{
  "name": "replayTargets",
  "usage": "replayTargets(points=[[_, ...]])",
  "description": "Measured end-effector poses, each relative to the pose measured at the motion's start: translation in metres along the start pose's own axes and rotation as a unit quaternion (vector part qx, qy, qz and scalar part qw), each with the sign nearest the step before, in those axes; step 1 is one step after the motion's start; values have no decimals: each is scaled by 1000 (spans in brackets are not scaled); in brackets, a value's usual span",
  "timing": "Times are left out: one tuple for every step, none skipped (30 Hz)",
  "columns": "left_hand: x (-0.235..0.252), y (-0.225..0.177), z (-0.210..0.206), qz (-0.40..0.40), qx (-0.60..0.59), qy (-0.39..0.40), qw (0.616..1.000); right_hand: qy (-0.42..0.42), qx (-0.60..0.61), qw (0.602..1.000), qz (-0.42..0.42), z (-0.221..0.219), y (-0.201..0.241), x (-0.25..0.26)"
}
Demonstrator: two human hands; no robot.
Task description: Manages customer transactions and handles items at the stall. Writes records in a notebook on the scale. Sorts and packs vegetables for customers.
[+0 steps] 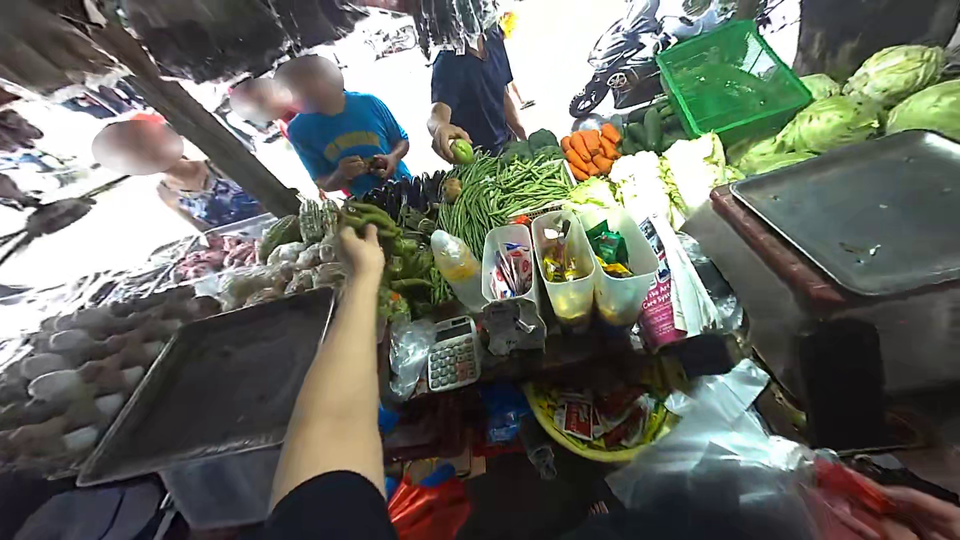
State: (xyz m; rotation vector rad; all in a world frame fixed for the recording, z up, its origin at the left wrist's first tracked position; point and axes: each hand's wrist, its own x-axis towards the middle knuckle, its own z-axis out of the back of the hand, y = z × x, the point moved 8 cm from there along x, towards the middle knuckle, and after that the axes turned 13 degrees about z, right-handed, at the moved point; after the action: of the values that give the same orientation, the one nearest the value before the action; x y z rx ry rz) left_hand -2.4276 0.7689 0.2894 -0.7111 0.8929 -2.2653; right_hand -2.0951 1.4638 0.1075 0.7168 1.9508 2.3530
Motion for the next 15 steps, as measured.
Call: replayTargets(points=[[-5,11,-18,-11,16,6,1000,6,-30,999,15,-12,3,7],[-10,23,-36,-17,30,13,999,5,-71,997,14,-20,2,12],[-16,33,-52,-28,35,17,999,4,-115,993,9,-25,-1,15],[-24,39,-66,-44,37,25,998,7,-157,988,8,-29,-2,18],[-31,45,-78,-59,38,29,997,13,-188,982,16,-33,-1,20],[-36,53,-89,-73,40,31,996,21,-209,977,28,-35,0,21],[-41,61,-99,-81,42,30,995,31,-217,975,40,-36,0,21],[-43,71,-107,-87,47,25,995,39,-216,974,55,-37,1,20],[-45,79,-114,-93,49,22,994,47,-208,974,74,-39,2,19],[-47,83,-118,-101,54,23,993,54,-205,973,92,-41,5,19],[-49,86,-120,-109,66,25,992,62,-216,969,106,-45,8,18],[-51,89,-122,-114,91,35,989,69,-244,961,112,-49,11,19],[-54,92,-124,-119,129,53,983,76,-285,949,110,-53,13,21],[-58,94,-127,-125,167,74,975,86,-329,935,101,-57,14,23],[-61,96,-130,-128,201,94,967,92,-364,923,89,-60,14,25]])
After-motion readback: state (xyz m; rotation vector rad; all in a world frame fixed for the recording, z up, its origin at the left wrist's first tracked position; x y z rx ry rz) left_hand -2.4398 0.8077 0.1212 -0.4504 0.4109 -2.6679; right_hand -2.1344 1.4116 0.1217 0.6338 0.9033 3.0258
